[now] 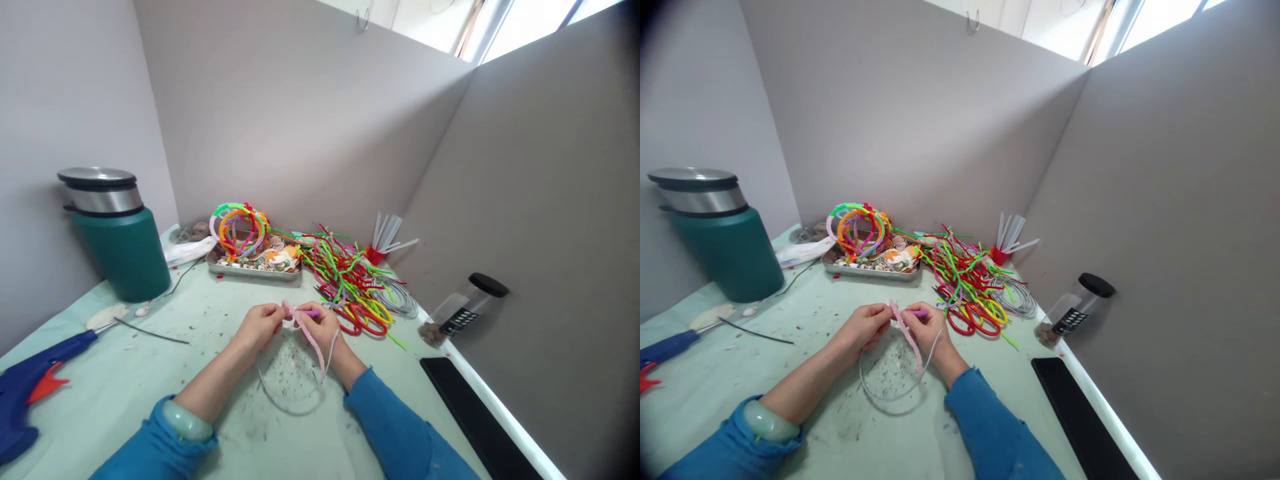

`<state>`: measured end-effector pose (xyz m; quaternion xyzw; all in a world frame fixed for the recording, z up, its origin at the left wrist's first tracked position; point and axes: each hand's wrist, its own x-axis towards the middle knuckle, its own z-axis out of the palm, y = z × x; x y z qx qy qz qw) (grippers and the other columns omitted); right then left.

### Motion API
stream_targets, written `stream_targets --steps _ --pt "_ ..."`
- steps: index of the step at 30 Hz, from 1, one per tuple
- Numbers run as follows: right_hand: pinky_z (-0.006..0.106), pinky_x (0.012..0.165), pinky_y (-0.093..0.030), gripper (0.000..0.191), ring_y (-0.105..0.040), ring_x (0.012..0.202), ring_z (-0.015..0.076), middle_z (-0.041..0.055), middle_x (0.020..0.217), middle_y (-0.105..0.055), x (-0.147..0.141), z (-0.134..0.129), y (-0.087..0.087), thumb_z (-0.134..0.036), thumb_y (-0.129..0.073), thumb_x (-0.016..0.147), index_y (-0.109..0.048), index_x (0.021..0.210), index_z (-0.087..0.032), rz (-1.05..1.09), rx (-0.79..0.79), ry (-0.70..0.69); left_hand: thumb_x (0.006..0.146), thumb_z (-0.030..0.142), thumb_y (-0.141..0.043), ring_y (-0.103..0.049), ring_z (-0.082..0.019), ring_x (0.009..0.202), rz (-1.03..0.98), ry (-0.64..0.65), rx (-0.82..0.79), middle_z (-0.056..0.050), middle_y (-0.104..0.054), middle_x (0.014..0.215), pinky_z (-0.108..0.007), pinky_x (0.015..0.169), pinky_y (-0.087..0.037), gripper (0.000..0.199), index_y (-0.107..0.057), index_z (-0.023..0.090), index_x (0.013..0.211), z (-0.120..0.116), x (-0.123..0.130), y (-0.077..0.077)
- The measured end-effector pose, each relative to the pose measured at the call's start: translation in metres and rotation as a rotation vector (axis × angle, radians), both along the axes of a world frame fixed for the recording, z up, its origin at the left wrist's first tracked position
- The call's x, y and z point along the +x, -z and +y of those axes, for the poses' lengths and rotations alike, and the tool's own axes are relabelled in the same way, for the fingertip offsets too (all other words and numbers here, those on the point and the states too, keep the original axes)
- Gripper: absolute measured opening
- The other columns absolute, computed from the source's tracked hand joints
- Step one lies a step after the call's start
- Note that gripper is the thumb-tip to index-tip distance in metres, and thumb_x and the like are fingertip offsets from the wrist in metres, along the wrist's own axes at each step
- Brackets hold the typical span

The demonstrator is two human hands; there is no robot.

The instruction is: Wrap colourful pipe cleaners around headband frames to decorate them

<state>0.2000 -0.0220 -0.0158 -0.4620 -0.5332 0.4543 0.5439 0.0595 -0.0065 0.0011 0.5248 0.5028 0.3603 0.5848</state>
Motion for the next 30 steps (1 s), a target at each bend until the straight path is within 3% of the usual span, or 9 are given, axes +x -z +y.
stream_targets --steps 13,21,24,26,30 --pt "0.018 0.036 -0.031 0.023 -0.042 0.037 0.0055 -0.0012 0.056 -0.058 0.001 0.001 0.000 -0.035 -0.065 0.067 -0.065 0.074 -0.014 0.050 0.021 -0.061 0.069 0.057 -0.052 -0.020 -0.002 0.028 -0.037 -0.027 -0.004 0.008 -0.037 0.042 -0.017 0.029 -0.012 0.043 -0.049 0.015 0.061 0.001 0.000 -0.001" --pt "0.019 0.039 -0.031 0.020 -0.044 0.041 0.0066 -0.0010 0.058 -0.058 0.004 0.000 0.001 -0.033 -0.065 0.068 -0.065 0.076 -0.015 0.153 0.006 -0.143 0.071 0.055 -0.052 -0.016 -0.002 0.027 -0.176 0.073 -0.088 0.009 -0.035 0.040 -0.017 0.026 -0.012 0.040 -0.053 0.015 0.067 -0.002 -0.001 -0.003" --pt "0.019 0.037 -0.030 0.021 -0.043 0.039 0.0062 -0.0009 0.057 -0.057 0.004 0.003 0.005 -0.034 -0.064 0.069 -0.064 0.075 -0.014 0.124 0.020 -0.060 0.071 0.055 -0.052 -0.024 -0.003 0.027 -0.118 0.000 0.004 0.007 -0.041 0.044 -0.017 0.027 -0.020 0.041 -0.052 0.014 0.065 0.000 0.000 0.001" --pt "0.018 0.036 -0.029 0.023 -0.042 0.038 0.0057 -0.0011 0.057 -0.056 0.004 0.006 0.007 -0.035 -0.064 0.069 -0.064 0.075 -0.013 0.119 0.024 0.013 0.071 0.053 -0.053 -0.036 -0.005 0.032 -0.077 -0.069 0.109 0.004 -0.049 0.052 -0.017 0.029 -0.029 0.039 -0.052 0.014 0.067 0.002 0.000 0.004" --pt "0.018 0.035 -0.026 0.026 -0.041 0.038 0.0047 -0.0010 0.059 -0.056 0.006 0.010 0.010 -0.038 -0.063 0.070 -0.065 0.078 -0.013 0.157 0.008 0.084 0.070 0.043 -0.058 -0.058 -0.014 0.056 0.033 -0.132 0.327 -0.002 -0.059 0.070 -0.021 0.039 -0.043 0.029 -0.057 0.016 0.080 0.005 -0.002 0.009"
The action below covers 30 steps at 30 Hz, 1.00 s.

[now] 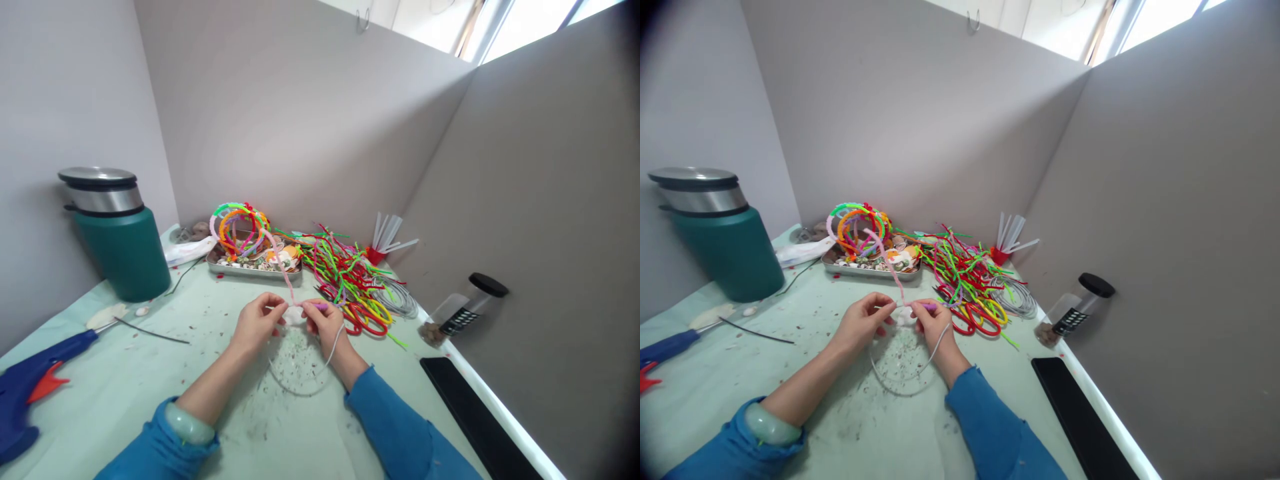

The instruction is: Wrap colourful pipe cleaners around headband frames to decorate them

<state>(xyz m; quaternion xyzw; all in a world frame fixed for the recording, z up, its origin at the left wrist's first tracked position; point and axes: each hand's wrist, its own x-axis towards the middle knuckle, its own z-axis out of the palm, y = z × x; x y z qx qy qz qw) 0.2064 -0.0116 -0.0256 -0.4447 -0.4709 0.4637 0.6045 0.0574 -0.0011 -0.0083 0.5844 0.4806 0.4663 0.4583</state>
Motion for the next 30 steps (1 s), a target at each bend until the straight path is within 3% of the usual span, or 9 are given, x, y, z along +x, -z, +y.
stream_targets --steps 4,8,13,21,30 --pt "0.017 0.035 -0.026 0.027 -0.040 0.038 0.0044 -0.0010 0.058 -0.056 0.0009 0.0006 0.0003 -0.038 -0.063 0.069 -0.066 0.078 -0.013 0.024 0.001 -0.010 0.074 0.028 -0.055 -0.060 -0.014 0.069 0.214 -0.002 0.344 -0.006 -0.062 0.096 -0.023 0.054 -0.048 0.023 -0.062 0.019 0.094 -0.0016 -0.0008 0.0003" --pt "0.017 0.036 -0.026 0.024 -0.040 0.038 0.0042 -0.0009 0.058 -0.056 0.0003 -0.0006 -0.0007 -0.037 -0.063 0.070 -0.066 0.077 -0.014 0.020 0.005 -0.037 0.076 0.017 -0.053 -0.059 -0.015 0.081 0.384 -0.012 0.561 -0.005 -0.062 0.098 -0.025 0.069 -0.048 0.026 -0.064 0.021 0.099 -0.0039 0.0005 0.0003" --pt "0.018 0.037 -0.027 0.021 -0.041 0.039 0.0049 -0.0006 0.059 -0.057 0.0002 -0.0025 -0.0021 -0.035 -0.063 0.070 -0.067 0.076 -0.015 0.023 0.027 -0.061 0.076 0.013 -0.053 -0.059 -0.015 0.082 0.437 -0.025 0.610 -0.005 -0.064 0.092 -0.025 0.073 -0.046 0.025 -0.066 0.019 0.096 -0.0022 0.0004 0.0027" --pt "0.019 0.038 -0.027 0.023 -0.040 0.041 0.0055 0.0001 0.061 -0.057 0.0009 -0.0043 -0.0045 -0.034 -0.062 0.071 -0.068 0.080 -0.015 0.019 0.036 -0.106 0.078 0.015 -0.052 -0.060 -0.013 0.074 0.420 -0.032 0.576 -0.004 -0.064 0.082 -0.023 0.067 -0.046 0.021 -0.069 0.019 0.089 -0.0013 0.0000 0.0001" --pt "0.019 0.038 -0.027 0.025 -0.041 0.042 0.0060 0.0013 0.063 -0.058 0.0017 -0.0033 -0.0033 -0.036 -0.061 0.072 -0.067 0.083 -0.014 0.005 0.040 -0.118 0.079 0.020 -0.048 -0.060 -0.015 0.076 0.391 -0.010 0.498 -0.005 -0.065 0.088 -0.024 0.068 -0.047 0.022 -0.069 0.018 0.081 -0.0020 -0.0005 -0.0051"
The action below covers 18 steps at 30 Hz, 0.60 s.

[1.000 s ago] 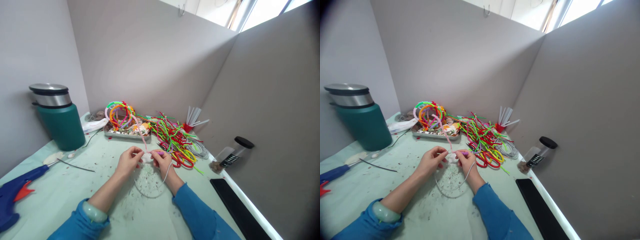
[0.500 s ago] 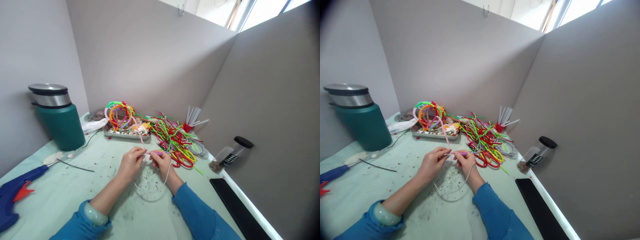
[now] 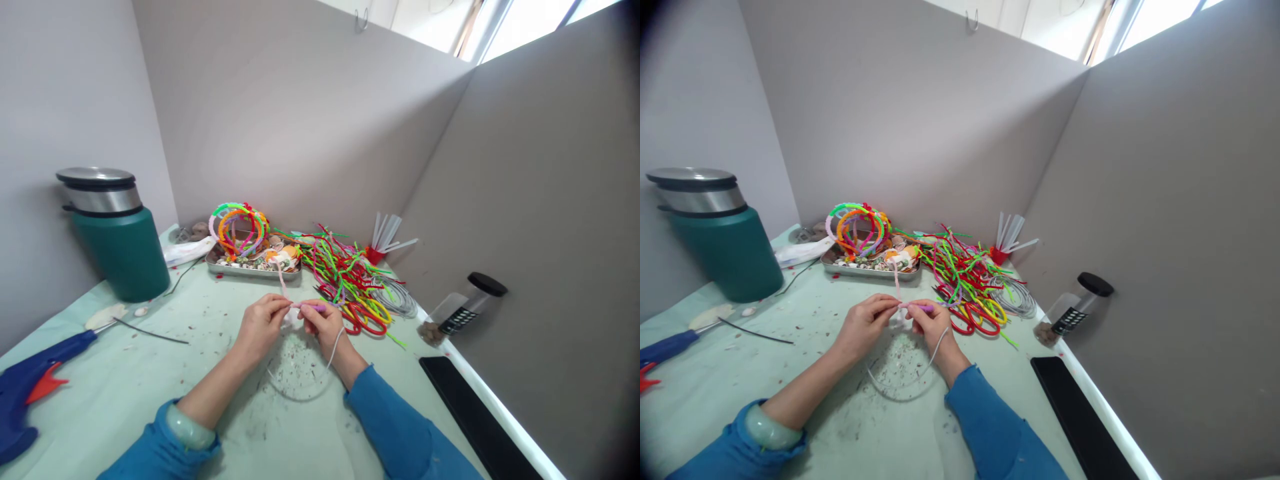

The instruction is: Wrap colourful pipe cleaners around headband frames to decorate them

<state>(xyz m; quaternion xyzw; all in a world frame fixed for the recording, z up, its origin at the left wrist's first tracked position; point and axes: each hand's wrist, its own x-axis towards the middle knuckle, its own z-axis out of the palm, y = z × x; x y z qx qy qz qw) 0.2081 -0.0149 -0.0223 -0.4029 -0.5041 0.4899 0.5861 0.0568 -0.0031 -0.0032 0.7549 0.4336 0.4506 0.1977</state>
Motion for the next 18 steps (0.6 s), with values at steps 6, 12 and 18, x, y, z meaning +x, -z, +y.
stream_targets --steps 6,12,18 --pt "0.020 0.038 -0.028 0.024 -0.041 0.042 0.0065 0.0011 0.062 -0.058 -0.0001 -0.0008 -0.0017 -0.036 -0.062 0.071 -0.067 0.081 -0.014 -0.002 -0.009 0.006 0.078 0.024 -0.048 -0.058 -0.013 0.066 -0.036 0.031 -0.098 -0.006 -0.066 0.088 -0.022 0.060 -0.045 0.021 -0.068 0.018 0.080 0.0003 -0.0011 -0.0020" --pt "0.019 0.039 -0.027 0.023 -0.042 0.042 0.0060 0.0011 0.063 -0.059 0.0001 -0.0016 -0.0020 -0.034 -0.062 0.072 -0.067 0.082 -0.015 0.011 -0.002 -0.017 0.077 0.030 -0.048 -0.051 -0.011 0.052 -0.060 0.049 -0.223 -0.003 -0.065 0.071 -0.022 0.053 -0.039 0.025 -0.068 0.016 0.081 -0.0018 -0.0022 -0.0072" --pt "0.020 0.039 -0.028 0.022 -0.042 0.040 0.0059 0.0005 0.061 -0.060 -0.0019 -0.0027 -0.0057 -0.034 -0.063 0.070 -0.067 0.078 -0.015 0.023 -0.009 0.000 0.072 0.036 -0.052 -0.042 -0.009 0.042 -0.263 0.147 -0.459 0.004 -0.050 0.045 -0.020 0.044 -0.032 0.028 -0.066 0.013 0.081 -0.0010 -0.0013 -0.0078"
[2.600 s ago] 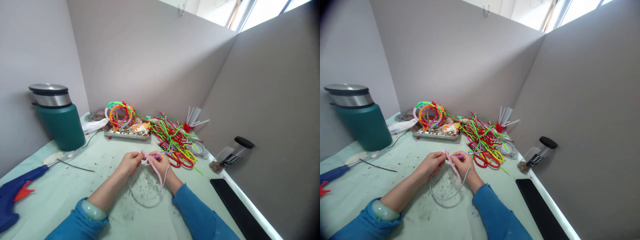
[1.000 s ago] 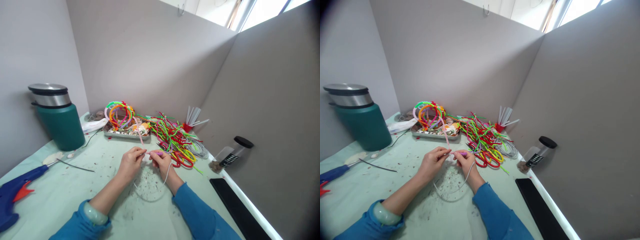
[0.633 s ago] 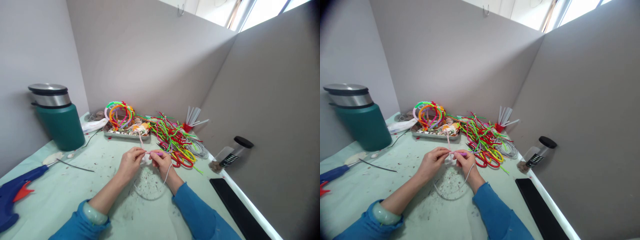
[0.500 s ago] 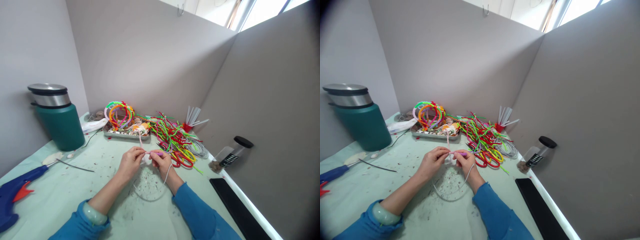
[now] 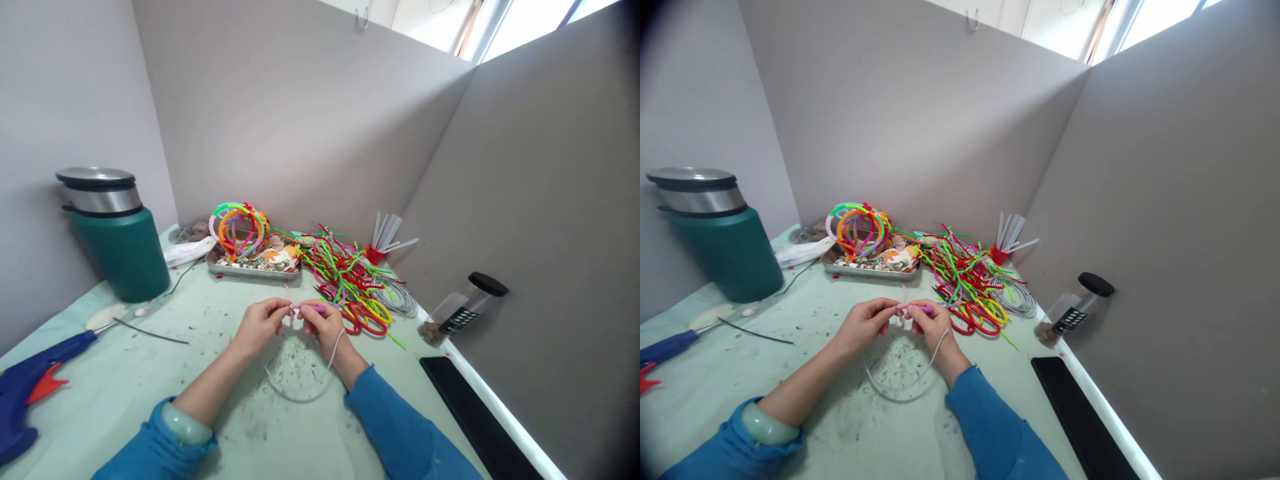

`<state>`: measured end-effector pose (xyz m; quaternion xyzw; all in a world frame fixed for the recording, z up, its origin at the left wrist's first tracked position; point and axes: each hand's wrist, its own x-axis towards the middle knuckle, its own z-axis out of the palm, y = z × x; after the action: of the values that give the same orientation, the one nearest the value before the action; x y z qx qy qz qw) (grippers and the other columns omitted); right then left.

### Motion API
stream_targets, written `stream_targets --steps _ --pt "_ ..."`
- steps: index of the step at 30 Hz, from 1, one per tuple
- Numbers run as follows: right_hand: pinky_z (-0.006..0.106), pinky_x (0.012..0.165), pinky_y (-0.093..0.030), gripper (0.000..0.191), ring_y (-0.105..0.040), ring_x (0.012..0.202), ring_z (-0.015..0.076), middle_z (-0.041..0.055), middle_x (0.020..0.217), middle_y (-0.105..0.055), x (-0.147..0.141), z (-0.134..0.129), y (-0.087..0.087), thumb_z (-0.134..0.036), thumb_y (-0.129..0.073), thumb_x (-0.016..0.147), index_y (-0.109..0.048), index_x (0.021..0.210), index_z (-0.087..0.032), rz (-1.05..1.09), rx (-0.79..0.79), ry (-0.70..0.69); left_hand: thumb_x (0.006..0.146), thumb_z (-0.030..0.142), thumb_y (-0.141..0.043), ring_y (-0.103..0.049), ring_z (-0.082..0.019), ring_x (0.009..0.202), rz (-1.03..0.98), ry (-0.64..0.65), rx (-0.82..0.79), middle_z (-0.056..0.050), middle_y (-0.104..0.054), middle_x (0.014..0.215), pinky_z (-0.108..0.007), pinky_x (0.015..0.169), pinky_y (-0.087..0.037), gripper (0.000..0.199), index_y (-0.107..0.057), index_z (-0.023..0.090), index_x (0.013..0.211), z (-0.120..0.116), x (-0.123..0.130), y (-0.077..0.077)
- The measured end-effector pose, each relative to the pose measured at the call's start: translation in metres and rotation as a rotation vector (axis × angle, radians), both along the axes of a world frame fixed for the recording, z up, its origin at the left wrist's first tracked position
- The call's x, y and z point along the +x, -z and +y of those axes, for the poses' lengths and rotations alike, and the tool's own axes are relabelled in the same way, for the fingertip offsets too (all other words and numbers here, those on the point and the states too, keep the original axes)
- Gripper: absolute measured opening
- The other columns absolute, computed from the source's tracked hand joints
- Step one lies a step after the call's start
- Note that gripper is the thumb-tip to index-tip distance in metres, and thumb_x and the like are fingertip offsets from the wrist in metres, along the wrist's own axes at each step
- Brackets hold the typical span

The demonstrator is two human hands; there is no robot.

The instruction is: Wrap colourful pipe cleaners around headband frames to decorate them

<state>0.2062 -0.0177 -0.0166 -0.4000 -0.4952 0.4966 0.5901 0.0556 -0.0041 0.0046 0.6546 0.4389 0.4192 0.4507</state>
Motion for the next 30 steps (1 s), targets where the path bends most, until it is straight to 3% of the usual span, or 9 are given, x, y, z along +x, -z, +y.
stream_targets --steps 5,15,19,22,24,27,30 --pt "0.020 0.038 -0.028 0.021 -0.042 0.040 0.0063 0.0004 0.060 -0.060 0.000 0.000 0.000 -0.034 -0.064 0.069 -0.067 0.077 -0.015 0.002 0.003 -0.006 0.065 0.037 -0.060 -0.038 -0.005 0.038 -0.192 0.042 -0.198 0.002 -0.056 0.055 -0.018 0.037 -0.027 0.031 -0.061 0.011 0.082 0.001 0.004 0.001" --pt "0.020 0.038 -0.028 0.025 -0.041 0.041 0.0063 0.0009 0.061 -0.060 0.001 0.002 0.005 -0.036 -0.063 0.070 -0.067 0.081 -0.014 -0.028 -0.005 -0.015 0.066 0.035 -0.063 -0.031 -0.001 0.033 -0.399 0.148 -0.322 0.003 -0.055 0.058 -0.017 0.035 -0.024 0.036 -0.053 0.012 0.091 -0.005 0.001 -0.003" --pt "0.019 0.038 -0.026 0.024 -0.041 0.041 0.0063 0.0004 0.058 -0.059 0.001 0.003 0.005 -0.036 -0.062 0.072 -0.068 0.081 -0.014 -0.038 0.002 0.001 0.066 0.027 -0.060 -0.036 -0.002 0.035 -0.258 0.115 -0.220 -0.001 -0.062 0.073 -0.018 0.036 -0.027 0.036 -0.052 0.013 0.098 0.000 0.002 0.006" --pt "0.020 0.038 -0.026 0.024 -0.041 0.040 0.0063 0.0004 0.058 -0.059 0.001 0.003 0.004 -0.036 -0.063 0.070 -0.068 0.078 -0.014 -0.035 -0.020 0.011 0.067 0.026 -0.058 -0.055 -0.010 0.057 -0.103 0.034 -0.029 -0.004 -0.066 0.084 -0.020 0.051 -0.039 0.031 -0.056 0.015 0.096 0.004 0.001 0.011" --pt "0.020 0.038 -0.026 0.024 -0.041 0.040 0.0066 0.0004 0.058 -0.059 0.000 0.003 0.003 -0.037 -0.064 0.068 -0.068 0.076 -0.014 -0.036 -0.036 0.019 0.069 0.030 -0.057 -0.058 -0.014 0.069 0.031 -0.043 0.105 -0.004 -0.066 0.085 -0.022 0.060 -0.041 0.025 -0.060 0.017 0.090 0.003 0.001 0.011" --pt "0.020 0.037 -0.026 0.025 -0.041 0.039 0.0067 0.0003 0.056 -0.058 0.000 0.003 0.002 -0.037 -0.064 0.067 -0.069 0.076 -0.014 -0.048 -0.040 0.029 0.071 0.032 -0.054 -0.055 -0.012 0.060 0.218 -0.120 0.226 -0.001 -0.067 0.079 -0.023 0.058 -0.040 0.020 -0.064 0.020 0.083 -0.001 0.000 0.007" --pt "0.020 0.037 -0.026 0.024 -0.041 0.039 0.0067 -0.0002 0.055 -0.058 0.000 0.003 0.002 -0.037 -0.064 0.068 -0.068 0.076 -0.014 -0.043 -0.037 0.031 0.072 0.031 -0.053 -0.054 -0.012 0.059 0.277 -0.141 0.289 0.000 -0.068 0.076 -0.022 0.059 -0.040 0.018 -0.066 0.020 0.081 -0.003 0.000 0.004"
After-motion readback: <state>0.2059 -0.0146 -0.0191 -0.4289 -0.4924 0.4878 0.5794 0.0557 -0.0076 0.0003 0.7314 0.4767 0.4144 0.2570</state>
